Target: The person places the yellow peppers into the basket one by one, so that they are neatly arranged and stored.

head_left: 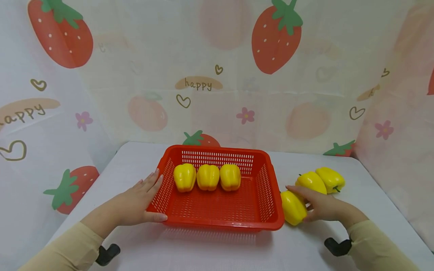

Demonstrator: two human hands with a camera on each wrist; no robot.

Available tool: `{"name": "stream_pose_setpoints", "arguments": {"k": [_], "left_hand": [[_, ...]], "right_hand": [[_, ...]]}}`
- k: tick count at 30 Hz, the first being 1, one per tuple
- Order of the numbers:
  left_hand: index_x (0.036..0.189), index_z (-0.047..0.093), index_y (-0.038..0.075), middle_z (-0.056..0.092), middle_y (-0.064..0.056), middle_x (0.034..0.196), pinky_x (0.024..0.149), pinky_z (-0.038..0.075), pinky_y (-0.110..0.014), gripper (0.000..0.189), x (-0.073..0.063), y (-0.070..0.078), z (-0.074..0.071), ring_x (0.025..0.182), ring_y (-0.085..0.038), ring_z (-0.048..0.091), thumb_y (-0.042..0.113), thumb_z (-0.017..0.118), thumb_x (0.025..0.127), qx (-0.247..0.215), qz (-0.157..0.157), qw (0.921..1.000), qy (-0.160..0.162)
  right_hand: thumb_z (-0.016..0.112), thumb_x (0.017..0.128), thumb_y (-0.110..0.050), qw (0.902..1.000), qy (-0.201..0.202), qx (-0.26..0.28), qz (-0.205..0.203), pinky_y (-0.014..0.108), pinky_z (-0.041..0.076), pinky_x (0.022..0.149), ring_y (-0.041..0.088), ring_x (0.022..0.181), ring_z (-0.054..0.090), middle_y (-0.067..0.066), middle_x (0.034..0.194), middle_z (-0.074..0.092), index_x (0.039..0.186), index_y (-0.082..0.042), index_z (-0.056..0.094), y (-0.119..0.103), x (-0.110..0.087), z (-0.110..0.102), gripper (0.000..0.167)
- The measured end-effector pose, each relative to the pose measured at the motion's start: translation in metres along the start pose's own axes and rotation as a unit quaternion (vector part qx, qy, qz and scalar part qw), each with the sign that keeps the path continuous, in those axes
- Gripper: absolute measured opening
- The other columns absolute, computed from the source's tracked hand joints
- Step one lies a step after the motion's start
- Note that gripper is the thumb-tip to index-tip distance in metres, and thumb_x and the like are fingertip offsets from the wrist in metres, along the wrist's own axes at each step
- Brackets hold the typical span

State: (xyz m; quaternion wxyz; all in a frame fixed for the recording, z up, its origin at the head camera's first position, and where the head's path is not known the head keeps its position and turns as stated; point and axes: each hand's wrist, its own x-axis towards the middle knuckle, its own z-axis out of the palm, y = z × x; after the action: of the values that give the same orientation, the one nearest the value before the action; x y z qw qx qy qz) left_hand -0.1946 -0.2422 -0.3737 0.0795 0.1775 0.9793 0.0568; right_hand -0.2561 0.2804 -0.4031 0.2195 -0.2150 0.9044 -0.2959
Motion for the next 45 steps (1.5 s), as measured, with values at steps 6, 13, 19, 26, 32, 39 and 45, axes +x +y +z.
{"name": "stream_pose_setpoints", "arguments": {"k": [6,13,19,26,32,39,45], "left_hand": [[0.147,0.011,0.005,0.005,-0.015,0.153,0.108,0.018,-0.052,0.121,0.0,0.0,0.001,0.138,-0.033,0.009,0.083,0.047,0.061,0.001,0.0,1.0,0.002],[0.147,0.011,0.005,0.005,-0.015,0.153,0.109,0.017,-0.051,0.121,0.0,0.001,0.001,0.139,-0.033,0.009,0.083,0.046,0.062,0.002,0.001,1.0,0.004],[0.147,0.011,0.005,0.005,-0.016,0.153,0.109,0.017,-0.051,0.121,0.0,0.001,0.001,0.138,-0.033,0.01,0.083,0.046,0.062,0.004,0.002,1.0,0.005],[0.146,0.011,0.004,0.005,-0.016,0.153,0.109,0.017,-0.051,0.12,0.0,0.001,0.001,0.138,-0.034,0.01,0.083,0.046,0.062,0.005,0.004,1.0,0.006],[0.146,0.012,0.005,0.006,-0.016,0.153,0.109,0.017,-0.051,0.12,0.0,0.001,0.0,0.138,-0.033,0.01,0.082,0.047,0.062,0.004,0.0,1.0,0.004],[0.146,0.012,0.005,0.006,-0.015,0.153,0.108,0.018,-0.052,0.119,0.0,0.001,0.0,0.138,-0.033,0.011,0.08,0.051,0.063,-0.004,-0.001,1.0,0.003],[0.147,0.012,0.005,0.006,-0.015,0.153,0.108,0.018,-0.052,0.12,0.0,0.001,0.0,0.138,-0.034,0.011,0.081,0.05,0.062,-0.006,-0.003,1.0,0.001]], "right_hand": [[0.08,0.069,-0.027,0.9997,0.014,-0.019,-0.012,0.041,0.046,0.087,0.024,0.113,0.042,0.005,0.143,0.03,0.141,-0.029,0.032,0.0,0.0,0.002,0.087],[0.081,0.068,-0.022,0.9978,0.043,-0.035,-0.035,0.042,0.047,0.089,0.026,0.115,0.041,0.009,0.139,0.033,0.14,-0.017,0.034,0.001,0.0,0.005,0.086],[0.081,0.067,-0.019,0.9975,0.053,-0.031,-0.034,0.046,0.045,0.092,0.029,0.119,0.04,0.011,0.14,0.032,0.14,-0.011,0.031,0.004,-0.001,0.005,0.089],[0.082,0.066,-0.025,0.9948,0.074,-0.054,-0.043,0.052,0.04,0.095,0.032,0.119,0.039,0.015,0.138,0.035,0.139,-0.007,0.033,0.006,-0.004,0.002,0.089],[0.082,0.065,-0.028,0.9914,0.096,-0.078,-0.043,0.056,0.037,0.096,0.032,0.116,0.041,0.016,0.135,0.04,0.137,-0.005,0.035,-0.002,-0.008,-0.005,0.089],[0.082,0.066,-0.029,0.9893,0.106,-0.084,-0.055,0.05,0.042,0.093,0.03,0.113,0.044,0.016,0.134,0.04,0.138,-0.003,0.034,-0.007,-0.009,-0.016,0.09],[0.081,0.067,-0.022,0.988,0.11,-0.064,-0.088,0.047,0.045,0.09,0.031,0.111,0.045,0.016,0.129,0.041,0.138,-0.001,0.033,-0.011,-0.01,-0.026,0.088]]}}
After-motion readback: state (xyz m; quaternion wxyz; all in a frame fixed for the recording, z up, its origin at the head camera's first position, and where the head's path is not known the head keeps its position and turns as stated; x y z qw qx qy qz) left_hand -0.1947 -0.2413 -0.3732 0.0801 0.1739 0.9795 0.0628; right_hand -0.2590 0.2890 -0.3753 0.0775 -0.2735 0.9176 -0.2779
